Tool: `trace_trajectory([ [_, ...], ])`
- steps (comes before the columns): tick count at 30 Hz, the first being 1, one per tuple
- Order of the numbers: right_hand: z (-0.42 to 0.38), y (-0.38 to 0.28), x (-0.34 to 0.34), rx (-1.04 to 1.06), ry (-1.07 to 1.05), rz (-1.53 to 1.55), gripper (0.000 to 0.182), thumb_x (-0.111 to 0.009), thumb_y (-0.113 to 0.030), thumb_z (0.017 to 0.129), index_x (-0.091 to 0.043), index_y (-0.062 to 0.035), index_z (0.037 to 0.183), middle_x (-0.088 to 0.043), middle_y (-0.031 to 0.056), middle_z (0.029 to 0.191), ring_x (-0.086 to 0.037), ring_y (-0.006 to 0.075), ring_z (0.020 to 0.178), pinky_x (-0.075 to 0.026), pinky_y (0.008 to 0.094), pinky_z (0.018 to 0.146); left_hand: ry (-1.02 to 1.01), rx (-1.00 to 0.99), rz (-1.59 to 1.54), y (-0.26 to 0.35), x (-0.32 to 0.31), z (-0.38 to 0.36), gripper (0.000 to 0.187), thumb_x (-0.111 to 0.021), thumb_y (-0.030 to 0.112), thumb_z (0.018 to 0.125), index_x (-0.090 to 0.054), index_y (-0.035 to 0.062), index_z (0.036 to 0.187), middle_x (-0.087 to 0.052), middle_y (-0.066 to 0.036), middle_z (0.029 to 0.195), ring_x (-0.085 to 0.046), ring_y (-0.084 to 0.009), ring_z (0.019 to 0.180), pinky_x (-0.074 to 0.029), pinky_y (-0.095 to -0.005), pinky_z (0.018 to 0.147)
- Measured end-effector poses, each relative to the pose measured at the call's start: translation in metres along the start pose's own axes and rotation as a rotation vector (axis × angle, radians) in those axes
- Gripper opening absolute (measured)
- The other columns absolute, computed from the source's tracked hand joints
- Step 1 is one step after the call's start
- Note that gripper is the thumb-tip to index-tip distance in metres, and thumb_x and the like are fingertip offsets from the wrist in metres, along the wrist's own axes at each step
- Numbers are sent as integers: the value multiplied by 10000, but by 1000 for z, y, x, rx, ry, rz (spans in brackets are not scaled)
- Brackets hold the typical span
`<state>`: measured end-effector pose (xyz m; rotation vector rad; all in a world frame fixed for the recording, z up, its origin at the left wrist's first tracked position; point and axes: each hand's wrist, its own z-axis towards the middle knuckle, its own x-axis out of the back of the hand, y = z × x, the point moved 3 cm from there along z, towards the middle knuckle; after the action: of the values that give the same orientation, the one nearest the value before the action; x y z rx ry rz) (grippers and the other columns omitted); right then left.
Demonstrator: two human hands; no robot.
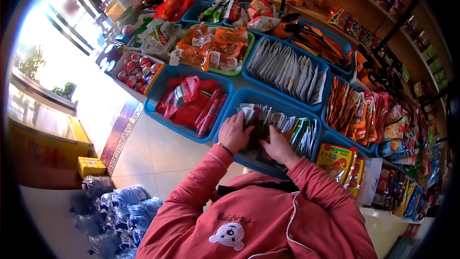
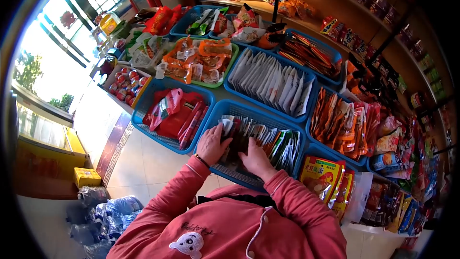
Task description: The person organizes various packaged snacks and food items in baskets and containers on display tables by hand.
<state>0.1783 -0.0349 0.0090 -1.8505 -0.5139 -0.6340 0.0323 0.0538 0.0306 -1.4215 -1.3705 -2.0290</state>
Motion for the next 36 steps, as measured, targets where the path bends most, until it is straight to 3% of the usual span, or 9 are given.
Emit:
trace_trajectory([
  [4, 1, 5, -3, 0, 28, -78, 605, -590, -203, 884, -328, 67, 1358, -636, 288, 999, -649, 396, 893, -526, 414, 801, -144, 105, -45, 0, -11, -3, 696, -628, 382, 862, -361, 8, 1384, -519, -226, 1280, -523, -377, 1122, -426, -402, 972],
  [12, -7, -6, 12, -65, -130, 86, 648, -593, -248, 882, -312, 84, 1362, -649, 264, 961, -656, 369, 872, -529, 382, 789, -202, 196, -298, -18, -18, 7, 710, -645, 261, 855, -287, -16, 1402, -473, -287, 1300, -504, -411, 1175, -406, -403, 1013],
  [14, -24, -19, 22, -67, -181, -85, 611, -578, -238, 891, -332, 56, 1366, -599, 278, 1124, -627, 380, 971, -506, 387, 863, 211, -120, -114, -10, -13, 0, 728, -675, 231, 821, -299, -21, 1392, -428, -285, 1344, -431, -432, 1239, -368, -434, 1046],
  [17, -56, -12, 30, 238, 1, -198, 519, -584, -237, 892, -442, 38, 1308, -532, 243, 1263, -562, 361, 1111, -472, 384, 928, 148, -123, -93, -2, -4, 2, 794, -680, 292, 818, -272, -51, 1406, -347, -282, 1412, -333, -421, 1318, -297, -432, 1096],
  [21, -87, 5, 65, 235, 361, -300, 536, -687, -206, 833, -477, 30, 1267, -514, 179, 1202, -509, 319, 1120, -434, 391, 950, 65, -134, 78, 7, -20, 0, 843, -652, 432, 825, -252, 17, 1440, -260, -288, 1462, -299, -435, 1334, -298, -473, 1075],
  [24, -90, 27, 63, 202, 623, -465, 610, -667, -284, 848, -421, 40, 1303, -428, 240, 1318, -426, 399, 1214, -382, 445, 1003, 39, -93, 214, 4, -37, 6, 830, -609, 500, 840, -258, 65, 1452, -202, -280, 1489, -254, -439, 1355, -282, -515, 1057],
  [26, -82, 39, 33, 72, 485, -694, 710, -614, -444, 854, -404, 26, 1343, -352, 249, 1405, -285, 414, 1339, -232, 519, 1095, 96, -75, 159, 4, -43, 11, 806, -589, 503, 853, -271, 63, 1448, -207, -266, 1493, -229, -433, 1368, -244, -524, 1077],
  [29, -79, 39, 21, 84, 449, -687, 750, -547, -545, 859, -437, 9, 1352, -304, 218, 1460, -173, 397, 1396, -148, 539, 1118, 94, -188, 227, 18, -33, 1, 797, -578, 516, 852, -285, 76, 1447, -231, -208, 1506, -194, -403, 1393, -166, -586, 1085],
  [36, -62, 44, 33, 45, 510, -704, 723, -596, -467, 854, -373, -45, 1396, -439, 171, 1366, -254, 390, 1356, -169, 569, 1098, -86, -250, 344, 13, -38, -10, 762, -533, 557, 860, -332, 101, 1437, -278, -135, 1509, -189, -359, 1409, -97, -647, 1076],
])
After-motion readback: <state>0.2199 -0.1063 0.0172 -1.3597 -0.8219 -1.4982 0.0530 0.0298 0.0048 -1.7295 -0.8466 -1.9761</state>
